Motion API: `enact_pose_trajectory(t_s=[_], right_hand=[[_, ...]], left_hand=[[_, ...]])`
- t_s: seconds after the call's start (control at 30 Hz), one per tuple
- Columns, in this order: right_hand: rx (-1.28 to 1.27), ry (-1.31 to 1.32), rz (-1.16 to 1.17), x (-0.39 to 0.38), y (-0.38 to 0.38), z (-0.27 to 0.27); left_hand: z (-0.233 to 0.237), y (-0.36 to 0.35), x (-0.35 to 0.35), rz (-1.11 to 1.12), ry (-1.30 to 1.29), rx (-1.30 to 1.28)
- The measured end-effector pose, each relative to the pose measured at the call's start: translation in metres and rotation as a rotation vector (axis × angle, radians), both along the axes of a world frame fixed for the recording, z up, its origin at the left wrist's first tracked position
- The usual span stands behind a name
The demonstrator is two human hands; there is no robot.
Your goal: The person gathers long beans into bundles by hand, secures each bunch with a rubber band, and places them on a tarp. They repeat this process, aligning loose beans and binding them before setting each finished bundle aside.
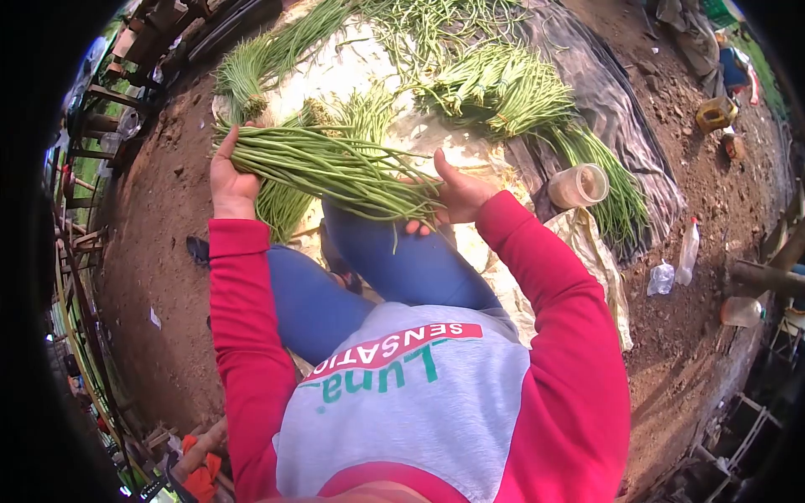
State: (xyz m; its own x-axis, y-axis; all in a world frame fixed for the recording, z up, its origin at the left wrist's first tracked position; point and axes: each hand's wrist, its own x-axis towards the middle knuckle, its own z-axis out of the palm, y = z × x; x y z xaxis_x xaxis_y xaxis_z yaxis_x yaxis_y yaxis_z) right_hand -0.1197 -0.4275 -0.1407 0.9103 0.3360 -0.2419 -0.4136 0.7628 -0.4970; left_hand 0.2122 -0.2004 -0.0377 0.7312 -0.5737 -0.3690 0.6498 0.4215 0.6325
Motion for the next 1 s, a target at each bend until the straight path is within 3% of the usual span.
enact_pose_trajectory(t_s=[0.07,0.13,0.2,0.27,0.3,0.33,0.4,0.47,0.53,0.67,0.73,0.8,0.87,0.93,1.0], right_hand=[[-0.098,-0.038,-0.01,0.001,-0.01,-0.004],[-0.496,0.148,-0.171,0.005,-0.023,-0.004],[-1.181,0.067,-0.402,0.008,-0.041,-0.026],[-1.322,-0.092,-0.679,0.023,-0.037,0.005],[-1.262,-0.169,-0.755,0.028,-0.032,0.027],[-1.265,-0.165,-0.759,0.031,-0.026,0.053],[-1.556,-0.457,-0.778,0.036,-0.013,0.099],[-1.555,-0.586,-0.723,0.041,0.002,0.118],[-1.795,-0.587,-0.562,0.041,0.019,0.14],[-1.556,-0.56,-0.597,0.054,0.034,0.09],[-1.409,-0.347,-0.52,0.04,0.046,0.089],[-1.338,-0.239,-0.494,0.032,0.053,0.074],[-1.557,-0.4,-0.57,0.029,0.051,0.063],[-1.469,-0.305,-0.611,0.021,0.046,0.066],[-1.534,-0.161,-0.63,0.005,0.026,0.075]], left_hand=[[0.002,0.001,-0.004,-0.004,-0.015,-0.039],[0.008,-0.002,-0.014,-0.017,-0.012,-0.078],[0.01,-0.009,-0.028,-0.045,-0.08,-0.119],[0.017,-0.022,-0.053,-0.069,-0.113,-0.109],[0.02,-0.03,-0.066,-0.088,-0.145,-0.099],[0.015,-0.036,-0.076,-0.092,-0.152,-0.121],[0.014,-0.048,-0.095,-0.174,-0.206,-0.076],[0.028,-0.061,-0.124,-0.187,-0.306,-0.016],[0.024,-0.066,-0.137,-0.241,-0.377,0.007],[0.028,-0.068,-0.16,-0.227,-0.283,-0.121],[0.023,-0.063,-0.157,-0.226,-0.135,-0.227],[0.014,-0.059,-0.149,-0.303,-0.01,-0.176],[-0.009,-0.063,-0.148,-0.335,-0.01,-0.082],[0.014,-0.067,-0.159,-0.343,-0.21,-0.034],[0.018,-0.055,-0.164,-0.26,-0.433,0.215]])
